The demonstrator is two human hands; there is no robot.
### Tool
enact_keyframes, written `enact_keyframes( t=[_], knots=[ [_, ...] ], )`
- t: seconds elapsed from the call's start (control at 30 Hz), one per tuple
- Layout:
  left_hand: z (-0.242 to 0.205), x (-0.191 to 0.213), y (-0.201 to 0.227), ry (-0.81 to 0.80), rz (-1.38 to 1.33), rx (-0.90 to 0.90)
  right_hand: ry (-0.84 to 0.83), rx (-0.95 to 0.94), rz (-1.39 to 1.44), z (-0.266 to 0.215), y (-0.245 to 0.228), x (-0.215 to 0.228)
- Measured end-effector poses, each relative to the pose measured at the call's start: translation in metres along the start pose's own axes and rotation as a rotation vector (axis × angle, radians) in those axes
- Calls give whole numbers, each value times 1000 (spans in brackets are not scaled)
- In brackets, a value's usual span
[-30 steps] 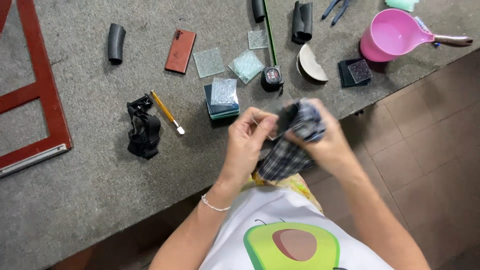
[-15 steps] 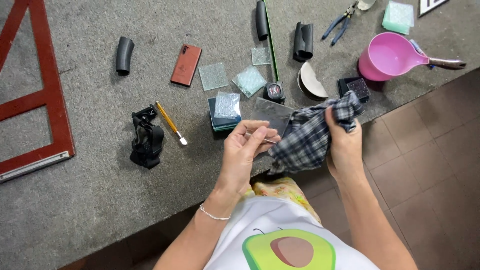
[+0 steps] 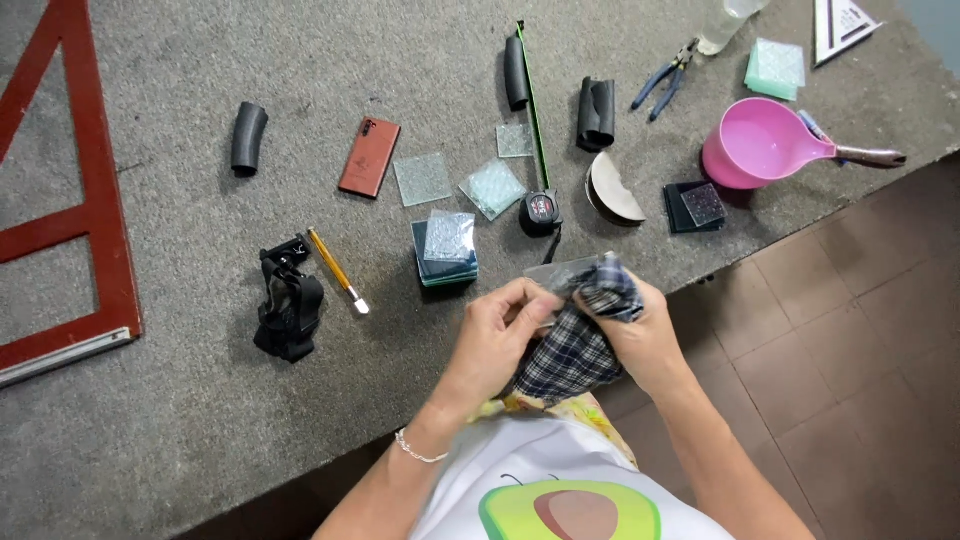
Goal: The person is cleaning small glass squares using a checkered cloth on a workbench filled with various tools.
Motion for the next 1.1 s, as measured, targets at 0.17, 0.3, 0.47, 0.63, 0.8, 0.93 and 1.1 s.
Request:
enact_keyframes(
  t=[0.17,0.3,0.47,0.63,0.8,0.93,1.1],
  knots=[
    [7,-5,-5,65,-33,-48,366,-257,272,-1,-28,5],
    [20,-5,-37,67,-203,69,364,-282,184,7,-13,35],
    [36,-41,-62,-14,-120,177,144,-240,22,8,34,41],
    [76,-72,-127,-68,-61,280,374,-358,-67,6,58,130],
    [151,-127,-241,-95,7,456,599,-481,-43,1,89,233],
    [213,-196,-282,-91,56,589,700,-582,-24,4,60,290],
    [280,-248,-332,-13,13,745,725,-631,1,10,86,351]
  ],
)
Point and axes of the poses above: each hand's wrist, its own z-axis towards the middle knuckle, its own x-axis out of the back of the hand, y = z × x, the point moved 4 cm from there along z, towards the middle knuckle, and after that the axes turned 7 degrees about -z, right-handed, at the moved point
